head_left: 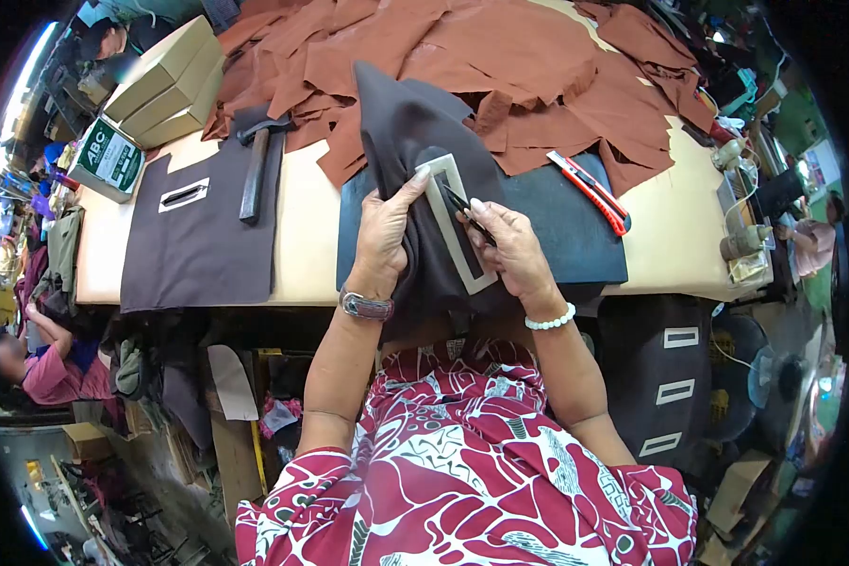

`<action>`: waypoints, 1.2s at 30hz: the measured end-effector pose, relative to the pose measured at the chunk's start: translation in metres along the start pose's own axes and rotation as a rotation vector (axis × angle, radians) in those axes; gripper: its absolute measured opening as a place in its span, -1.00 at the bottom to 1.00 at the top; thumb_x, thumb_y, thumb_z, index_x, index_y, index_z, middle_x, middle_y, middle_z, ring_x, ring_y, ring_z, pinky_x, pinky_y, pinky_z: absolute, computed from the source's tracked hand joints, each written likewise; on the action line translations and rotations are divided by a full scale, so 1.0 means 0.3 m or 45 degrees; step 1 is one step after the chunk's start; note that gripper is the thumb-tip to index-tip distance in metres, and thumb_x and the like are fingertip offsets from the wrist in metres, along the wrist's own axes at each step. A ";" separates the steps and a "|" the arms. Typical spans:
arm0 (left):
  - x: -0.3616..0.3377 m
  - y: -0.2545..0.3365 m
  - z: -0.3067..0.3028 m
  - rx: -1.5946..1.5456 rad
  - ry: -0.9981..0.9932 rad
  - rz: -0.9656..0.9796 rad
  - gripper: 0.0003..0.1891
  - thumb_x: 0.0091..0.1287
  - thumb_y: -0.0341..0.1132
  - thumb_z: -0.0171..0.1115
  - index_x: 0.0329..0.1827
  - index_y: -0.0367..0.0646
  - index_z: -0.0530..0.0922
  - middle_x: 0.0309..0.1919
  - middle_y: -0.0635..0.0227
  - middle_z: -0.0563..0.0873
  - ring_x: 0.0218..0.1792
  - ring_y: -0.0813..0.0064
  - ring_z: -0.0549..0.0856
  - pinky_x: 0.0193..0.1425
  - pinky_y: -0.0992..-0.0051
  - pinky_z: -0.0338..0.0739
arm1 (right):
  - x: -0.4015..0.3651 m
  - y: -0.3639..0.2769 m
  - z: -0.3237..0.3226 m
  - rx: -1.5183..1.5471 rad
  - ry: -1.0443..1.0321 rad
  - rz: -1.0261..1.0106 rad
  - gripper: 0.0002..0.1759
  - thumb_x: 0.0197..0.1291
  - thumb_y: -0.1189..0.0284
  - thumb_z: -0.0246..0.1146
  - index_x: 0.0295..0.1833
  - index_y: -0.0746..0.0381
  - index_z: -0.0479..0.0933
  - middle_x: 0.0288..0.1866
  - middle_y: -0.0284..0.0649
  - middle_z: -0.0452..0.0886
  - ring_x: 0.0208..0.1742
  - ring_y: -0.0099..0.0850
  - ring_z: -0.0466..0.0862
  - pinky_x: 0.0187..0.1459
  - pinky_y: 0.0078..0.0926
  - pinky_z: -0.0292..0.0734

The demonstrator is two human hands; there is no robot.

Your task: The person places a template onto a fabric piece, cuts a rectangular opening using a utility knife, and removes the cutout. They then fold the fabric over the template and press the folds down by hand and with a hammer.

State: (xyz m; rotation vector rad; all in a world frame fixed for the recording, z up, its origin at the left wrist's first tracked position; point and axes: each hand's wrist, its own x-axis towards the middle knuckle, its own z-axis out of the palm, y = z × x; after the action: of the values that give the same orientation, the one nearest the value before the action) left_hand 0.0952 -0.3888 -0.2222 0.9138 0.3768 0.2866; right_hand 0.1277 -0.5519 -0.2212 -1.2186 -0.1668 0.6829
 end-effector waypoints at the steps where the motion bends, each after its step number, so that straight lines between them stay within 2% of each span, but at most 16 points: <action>1: -0.006 0.000 0.004 -0.013 -0.015 -0.003 -0.79 0.20 -0.38 0.35 -0.13 -0.24 0.62 -0.26 0.32 0.72 -0.32 0.53 0.70 -0.19 0.53 0.61 | 0.000 -0.003 0.004 -0.003 -0.006 -0.005 -0.68 0.33 0.19 0.14 -0.23 0.25 0.55 -0.60 -0.53 0.37 -0.75 -0.83 0.13 -0.74 -0.79 -0.06; 15: -0.075 0.021 0.035 0.038 -0.029 0.111 -0.80 0.18 -0.37 0.38 -0.18 -0.26 0.65 -0.28 0.31 0.73 -0.35 0.55 0.70 -0.24 0.55 0.60 | -0.006 -0.011 0.015 0.101 -0.024 -0.039 -0.73 0.32 0.25 0.17 -0.25 0.24 0.57 -0.60 -0.52 0.40 -0.74 -0.82 0.16 -0.72 -0.81 -0.04; 22: -0.075 0.006 0.034 0.029 -0.015 0.088 -0.81 0.19 -0.38 0.37 -0.18 -0.26 0.64 -0.29 0.31 0.73 -0.37 0.55 0.70 -0.27 0.55 0.60 | -0.013 0.006 0.015 0.109 0.001 -0.053 -0.74 0.33 0.26 0.16 -0.26 0.24 0.57 -0.61 -0.52 0.40 -0.73 -0.82 0.17 -0.72 -0.81 -0.03; 25: -0.061 -0.022 0.037 -0.036 0.040 0.120 -0.83 0.22 -0.39 0.34 -0.18 -0.26 0.64 -0.29 0.32 0.73 -0.39 0.58 0.68 -0.29 0.56 0.59 | -0.034 0.002 0.020 0.074 0.052 -0.090 -0.73 0.35 0.25 0.13 -0.23 0.24 0.55 -0.59 -0.52 0.39 -0.73 -0.82 0.16 -0.72 -0.81 -0.04; 29: -0.053 -0.057 0.051 -0.139 0.091 0.217 -0.85 0.24 -0.40 0.32 -0.18 -0.25 0.62 -0.32 0.34 0.72 -0.39 0.56 0.70 -0.30 0.57 0.61 | -0.108 0.023 0.065 0.249 0.079 -0.028 -0.65 0.39 0.16 0.06 -0.08 0.24 0.49 -0.49 -0.49 0.36 -0.74 -0.80 0.11 -0.73 -0.84 -0.04; 30: -0.052 -0.068 0.060 -0.163 0.100 0.259 -0.85 0.23 -0.40 0.32 -0.18 -0.23 0.62 -0.33 0.35 0.72 -0.38 0.54 0.71 -0.29 0.56 0.63 | -0.123 0.029 0.086 0.310 0.094 -0.003 -0.69 0.39 0.17 0.06 -0.12 0.22 0.48 -0.52 -0.50 0.35 -0.74 -0.80 0.13 -0.73 -0.83 -0.03; 36: -0.114 -0.068 0.127 -0.162 0.199 0.296 -0.88 0.26 -0.36 0.30 -0.23 -0.18 0.59 -0.40 0.40 0.69 -0.54 0.61 0.63 -0.51 0.63 0.52 | -0.127 0.081 0.139 0.411 0.174 -0.061 -0.68 0.41 0.16 0.01 -0.13 0.21 0.42 -0.53 -0.48 0.34 -0.73 -0.79 0.14 -0.75 -0.81 -0.02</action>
State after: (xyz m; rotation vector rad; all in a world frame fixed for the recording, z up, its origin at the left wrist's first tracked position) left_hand 0.0826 -0.4414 -0.2112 0.8127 0.3922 0.5918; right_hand 0.0684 -0.5355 -0.2190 -0.9435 0.0282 0.5581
